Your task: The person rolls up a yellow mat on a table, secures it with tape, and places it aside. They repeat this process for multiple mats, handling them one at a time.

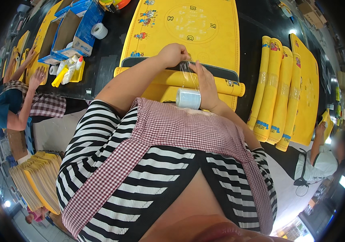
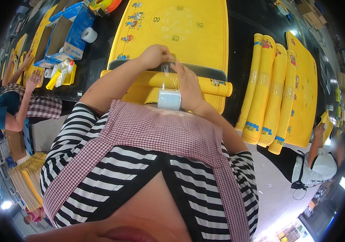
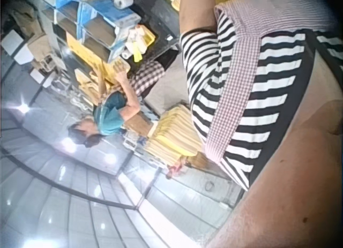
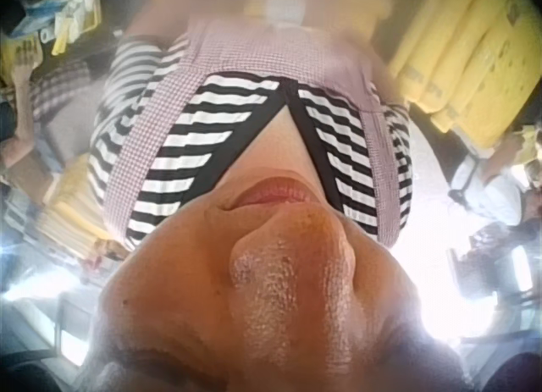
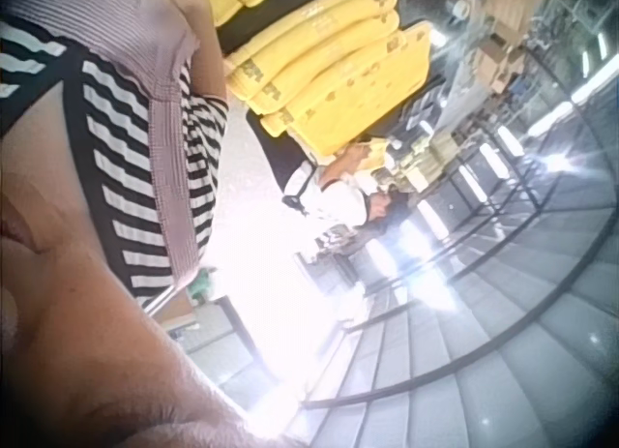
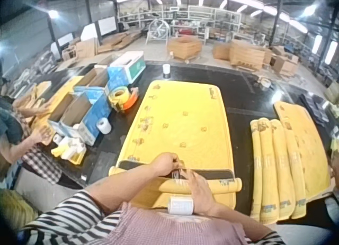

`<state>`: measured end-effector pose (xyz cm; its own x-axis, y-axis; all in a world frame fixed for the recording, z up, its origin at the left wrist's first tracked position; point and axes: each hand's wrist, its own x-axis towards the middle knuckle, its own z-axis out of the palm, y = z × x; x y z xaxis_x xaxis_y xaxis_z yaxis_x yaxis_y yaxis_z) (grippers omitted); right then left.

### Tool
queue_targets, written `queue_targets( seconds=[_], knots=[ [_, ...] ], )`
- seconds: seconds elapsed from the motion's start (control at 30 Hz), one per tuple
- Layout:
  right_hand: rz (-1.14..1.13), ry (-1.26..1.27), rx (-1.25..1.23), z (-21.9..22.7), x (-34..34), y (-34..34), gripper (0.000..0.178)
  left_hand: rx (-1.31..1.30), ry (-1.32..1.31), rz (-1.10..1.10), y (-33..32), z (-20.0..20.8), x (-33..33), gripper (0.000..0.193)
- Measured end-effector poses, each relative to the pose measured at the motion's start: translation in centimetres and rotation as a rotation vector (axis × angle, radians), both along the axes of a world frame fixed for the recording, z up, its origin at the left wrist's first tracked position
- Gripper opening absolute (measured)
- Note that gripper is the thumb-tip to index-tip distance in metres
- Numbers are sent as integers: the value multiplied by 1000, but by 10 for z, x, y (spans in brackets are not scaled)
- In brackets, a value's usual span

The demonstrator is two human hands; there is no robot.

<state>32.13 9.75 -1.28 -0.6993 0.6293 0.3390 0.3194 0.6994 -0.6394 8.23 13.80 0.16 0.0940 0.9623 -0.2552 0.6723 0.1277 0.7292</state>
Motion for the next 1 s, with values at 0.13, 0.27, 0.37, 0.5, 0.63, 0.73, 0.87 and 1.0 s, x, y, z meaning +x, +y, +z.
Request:
queue_targets(
  seconds=[0.13, 0.27, 0.37, 0.5, 0.63, 0.73, 0.87, 1.0],
  knots=[
    [23, -125, 30, 3, 4, -8, 99, -68, 124, -101, -4, -11, 2, 22],
    [35, -159, 59, 1, 1, -3, 100, -295, 33, 45, 1, -4, -10, 22],
    [9, -178, -68, 5, -2, 1, 100, -30, -24, 99, -6, -4, -25, 23],
    [14, -127, -75, 1, -3, -2, 101, 117, -94, -241, -28, -2, -1, 24],
    [-26, -189, -109, 1, -8, -4, 110, -96, 6, -193, -39, 1, 16, 25],
    [-52, -255, -135, 5, -14, -8, 114, -114, -76, -208, -39, -4, 6, 25],
    [-86, -284, -160, 6, -19, -12, 112, -132, -93, -213, -39, -6, 4, 24],
    [-94, -329, -102, 4, -21, -12, 109, -141, -51, -219, -36, -7, 4, 23]
  ],
)
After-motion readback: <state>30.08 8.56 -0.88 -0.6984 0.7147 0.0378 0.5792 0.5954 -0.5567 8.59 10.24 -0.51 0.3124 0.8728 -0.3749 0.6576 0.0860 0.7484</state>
